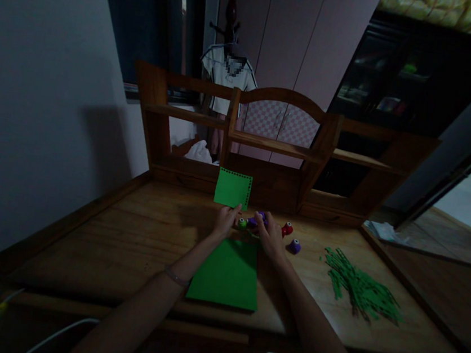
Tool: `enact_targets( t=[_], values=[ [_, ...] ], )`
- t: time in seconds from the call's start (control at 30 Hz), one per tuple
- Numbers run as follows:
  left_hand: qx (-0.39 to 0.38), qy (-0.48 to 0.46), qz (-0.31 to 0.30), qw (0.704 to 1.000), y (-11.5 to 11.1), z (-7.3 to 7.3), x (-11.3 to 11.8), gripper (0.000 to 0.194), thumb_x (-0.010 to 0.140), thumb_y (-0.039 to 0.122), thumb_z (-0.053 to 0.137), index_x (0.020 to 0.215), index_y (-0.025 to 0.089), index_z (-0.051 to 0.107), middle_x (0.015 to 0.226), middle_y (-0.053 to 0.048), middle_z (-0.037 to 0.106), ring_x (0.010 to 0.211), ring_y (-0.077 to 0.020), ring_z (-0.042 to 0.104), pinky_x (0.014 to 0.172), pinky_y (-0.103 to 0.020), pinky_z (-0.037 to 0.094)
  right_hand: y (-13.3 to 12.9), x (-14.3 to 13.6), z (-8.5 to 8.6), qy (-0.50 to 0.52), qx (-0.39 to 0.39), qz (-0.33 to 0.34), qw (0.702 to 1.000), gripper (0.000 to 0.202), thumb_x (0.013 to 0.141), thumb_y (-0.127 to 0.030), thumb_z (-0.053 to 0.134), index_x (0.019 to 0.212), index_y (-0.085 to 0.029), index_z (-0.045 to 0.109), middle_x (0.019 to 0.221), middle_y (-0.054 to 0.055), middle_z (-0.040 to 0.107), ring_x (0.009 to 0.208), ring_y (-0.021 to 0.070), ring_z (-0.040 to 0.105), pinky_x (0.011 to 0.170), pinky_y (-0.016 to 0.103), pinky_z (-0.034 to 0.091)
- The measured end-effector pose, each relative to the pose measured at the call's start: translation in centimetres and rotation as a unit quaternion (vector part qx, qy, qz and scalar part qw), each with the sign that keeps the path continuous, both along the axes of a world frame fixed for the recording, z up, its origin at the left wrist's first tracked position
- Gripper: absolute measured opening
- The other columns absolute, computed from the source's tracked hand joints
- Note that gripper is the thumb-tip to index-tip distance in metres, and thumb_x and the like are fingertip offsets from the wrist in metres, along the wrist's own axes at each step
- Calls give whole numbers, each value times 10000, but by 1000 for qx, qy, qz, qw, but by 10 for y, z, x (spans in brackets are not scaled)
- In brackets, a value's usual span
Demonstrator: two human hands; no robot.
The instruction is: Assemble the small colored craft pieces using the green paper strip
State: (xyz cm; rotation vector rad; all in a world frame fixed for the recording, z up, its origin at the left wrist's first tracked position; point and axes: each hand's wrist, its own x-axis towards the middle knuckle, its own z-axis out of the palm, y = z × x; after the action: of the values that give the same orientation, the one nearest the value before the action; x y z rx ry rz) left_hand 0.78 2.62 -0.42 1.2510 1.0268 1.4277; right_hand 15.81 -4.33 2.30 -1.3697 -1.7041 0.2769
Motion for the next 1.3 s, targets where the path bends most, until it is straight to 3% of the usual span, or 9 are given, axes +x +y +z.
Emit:
enact_targets(
  t=[0.6,0.77,1.07,1.3],
  values=[
    [20,45,-4,999,-5,1,1,438,737,560,553,605,144,578,379,18,459,355,-97,430,436,-215,331,-2,0,2,-9,-1,-3,1000,357,897,-527,317,875,-233,518,767,18,610,732,197,584,660,276,398],
    [22,54,8,998,-1,-4,-1,445,739,570,549,633,140,603,375,21,451,359,-99,430,444,-217,336,0,1,3,-23,24,-39,999,386,885,-538,341,867,-207,539,772,31,607,710,189,566,646,271,384],
    [21,67,33,997,-2,-1,-2,400,726,543,580,648,151,590,376,30,442,352,-104,421,429,-218,319,-1,-2,4,-3,30,-21,999,405,862,-527,408,1057,-196,536,847,62,636,715,202,595,650,288,420],
    [28,73,34,996,0,-5,-2,381,748,526,564,652,158,590,382,27,446,359,-117,431,442,-230,326,-4,-2,8,-7,23,-9,1000,401,859,-512,417,1080,-199,534,867,60,633,720,196,593,650,287,428]
  ],
)
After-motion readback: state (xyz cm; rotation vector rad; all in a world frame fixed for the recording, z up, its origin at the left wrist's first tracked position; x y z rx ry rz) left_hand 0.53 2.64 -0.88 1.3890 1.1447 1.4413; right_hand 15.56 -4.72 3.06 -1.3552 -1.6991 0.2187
